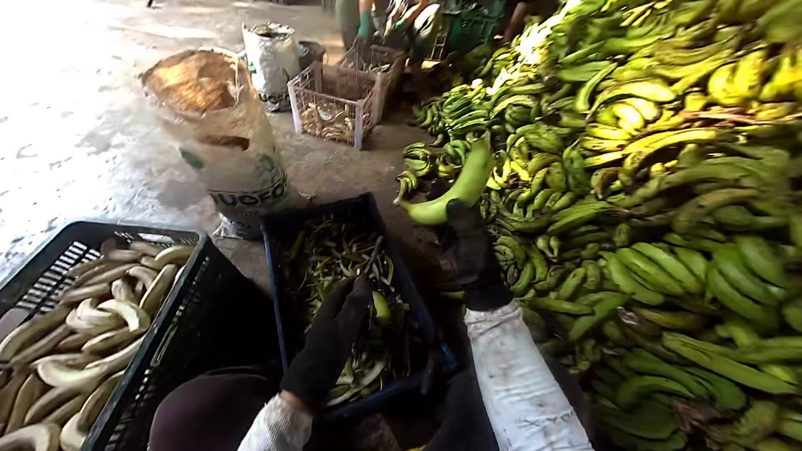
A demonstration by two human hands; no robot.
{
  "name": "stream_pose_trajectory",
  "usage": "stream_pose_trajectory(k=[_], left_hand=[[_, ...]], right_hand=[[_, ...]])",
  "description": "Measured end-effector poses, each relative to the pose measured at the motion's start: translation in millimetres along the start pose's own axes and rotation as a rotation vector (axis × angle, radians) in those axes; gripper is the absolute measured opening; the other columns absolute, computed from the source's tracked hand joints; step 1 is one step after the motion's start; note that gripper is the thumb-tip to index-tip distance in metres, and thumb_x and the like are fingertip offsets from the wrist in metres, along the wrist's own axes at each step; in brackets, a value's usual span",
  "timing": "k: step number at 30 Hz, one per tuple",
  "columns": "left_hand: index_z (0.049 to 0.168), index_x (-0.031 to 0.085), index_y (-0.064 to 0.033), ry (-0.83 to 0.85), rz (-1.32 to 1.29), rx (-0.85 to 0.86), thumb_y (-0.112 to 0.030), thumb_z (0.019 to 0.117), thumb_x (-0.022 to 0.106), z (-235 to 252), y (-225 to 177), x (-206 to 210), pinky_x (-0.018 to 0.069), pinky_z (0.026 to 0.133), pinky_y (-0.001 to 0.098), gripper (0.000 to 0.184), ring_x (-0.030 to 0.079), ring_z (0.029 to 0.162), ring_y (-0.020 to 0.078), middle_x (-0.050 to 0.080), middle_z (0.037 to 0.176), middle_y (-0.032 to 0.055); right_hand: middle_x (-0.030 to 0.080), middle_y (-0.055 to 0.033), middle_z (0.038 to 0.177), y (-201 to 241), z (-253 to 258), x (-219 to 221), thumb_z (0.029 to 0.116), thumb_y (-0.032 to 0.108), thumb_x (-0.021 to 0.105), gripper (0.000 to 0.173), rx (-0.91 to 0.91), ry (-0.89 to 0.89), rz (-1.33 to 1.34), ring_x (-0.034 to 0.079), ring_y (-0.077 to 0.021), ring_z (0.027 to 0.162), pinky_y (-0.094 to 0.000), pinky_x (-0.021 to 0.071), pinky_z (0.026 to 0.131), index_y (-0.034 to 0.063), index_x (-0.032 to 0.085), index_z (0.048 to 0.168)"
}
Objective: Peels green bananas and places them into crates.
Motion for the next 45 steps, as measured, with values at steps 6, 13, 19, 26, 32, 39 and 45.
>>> stream_pose_trajectory(k=[6, 13, 19, 26, 32, 39, 45], left_hand=[[0.146, 0.05, -0.0072, -0.001, -0.069, 0.066, -0.047, 0.1083, 0.038, -10.1, 44.1, 0.5, 0.0561, 0.068, 0.0289, 0.056, 0.064, 0.076, 0.0135, 0.067, 0.09, 0.0032], [0.131, 0.057, -0.0058, 0.045, -0.316, 0.489, -0.064, 0.1037, 0.037, -17.0, -7.1, 8.0, 0.0595, 0.067, 0.0353, 0.067, 0.061, 0.065, 0.0135, 0.061, 0.075, -0.0007], [0.134, 0.056, -0.0085, 0.091, -0.111, 0.0, -0.045, 0.1108, 0.028, -10.7, 20.8, 12.8, 0.0498, 0.055, 0.0284, 0.051, 0.054, 0.061, 0.0108, 0.058, 0.08, 0.002], [0.139, 0.055, -0.0126, 0.168, 0.12, 0.144, -0.045, 0.1055, 0.048, 4.9, 1.7, -4.7, 0.0541, 0.069, 0.0268, 0.047, 0.062, 0.077, 0.0066, 0.066, 0.097, -0.0014], [0.142, 0.059, -0.0218, 0.287, 0.791, 0.45, -0.063, 0.1015, 0.042, 24.6, -41.1, -19.4, 0.0537, 0.095, 0.0502, 0.061, 0.065, 0.113, 0.0207, 0.066, 0.128, 0.0063], [0.145, 0.059, -0.0228, -0.116, 1.021, 0.299, -0.035, 0.0983, 0.063, 59.6, -35.6, -28.8, 0.0504, 0.091, 0.0638, 0.048, 0.064, 0.113, 0.0435, 0.065, 0.127, 0.0205], [0.134, 0.06, -0.0194, -0.12, 0.659, 0.34, -0.045, 0.1032, 0.056, 61.4, -42.7, -54.1, 0.0569, 0.077, 0.0531, 0.041, 0.067, 0.089, 0.0241, 0.068, 0.107, 0.0083]], right_hand=[[0.068, -0.0063, 0.117, -5.1, -14.0, 28.8, 0.0967, 0.029, 0.064, 0.05, 0.07, -0.026, -0.229, 0.067, -0.0166, 0.093, -0.035, 0.0585, 0.073, 0.0153, 0.049, 0.142], [0.068, -0.004, 0.113, -9.9, -21.6, 42.6, 0.0995, 0.033, 0.061, 0.046, 0.075, 0.031, -0.297, 0.066, -0.0137, 0.091, -0.0328, 0.0574, 0.074, 0.0182, 0.053, 0.143], [0.069, -0.006, 0.108, 10.3, -12.2, 43.6, 0.1011, 0.035, 0.059, 0.046, 0.078, 0.037, -0.044, 0.066, -0.0158, 0.082, -0.0312, 0.0575, 0.066, 0.0221, 0.052, 0.145], [0.064, -0.0027, 0.075, -7.5, 8.2, 15.8, 0.1098, 0.04, 0.033, 0.042, 0.284, -0.002, 0.155, 0.062, -0.0116, 0.059, -0.0278, 0.0565, 0.055, 0.0135, 0.059, 0.129], [0.059, 0.0029, 0.071, -8.6, -8.1, 29.5, 0.1103, 0.045, 0.028, 0.044, 0.398, 0.035, 0.185, 0.057, -0.0052, 0.06, -0.0236, 0.0524, 0.056, 0.0167, 0.061, 0.106], [0.065, -0.0043, 0.08, -51.8, -29.7, 44.1, 0.1094, 0.036, 0.033, 0.038, 0.481, 0.241, 0.466, 0.063, -0.01, 0.062, -0.0244, 0.0552, 0.053, 0.0116, 0.062, 0.109], [0.062, -0.0039, 0.07, -48.9, -28.3, 32.5, 0.1064, 0.045, 0.041, 0.043, 0.426, 0.106, 0.429, 0.061, -0.0091, 0.052, -0.0237, 0.0547, 0.046, 0.0089, 0.063, 0.114]])
Point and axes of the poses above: each hand's wrist, its own z-axis towards the middle knuckle, its own x-axis out of the palm, y = z × x, the point moved 2 cm from there along z, towards the middle knuckle
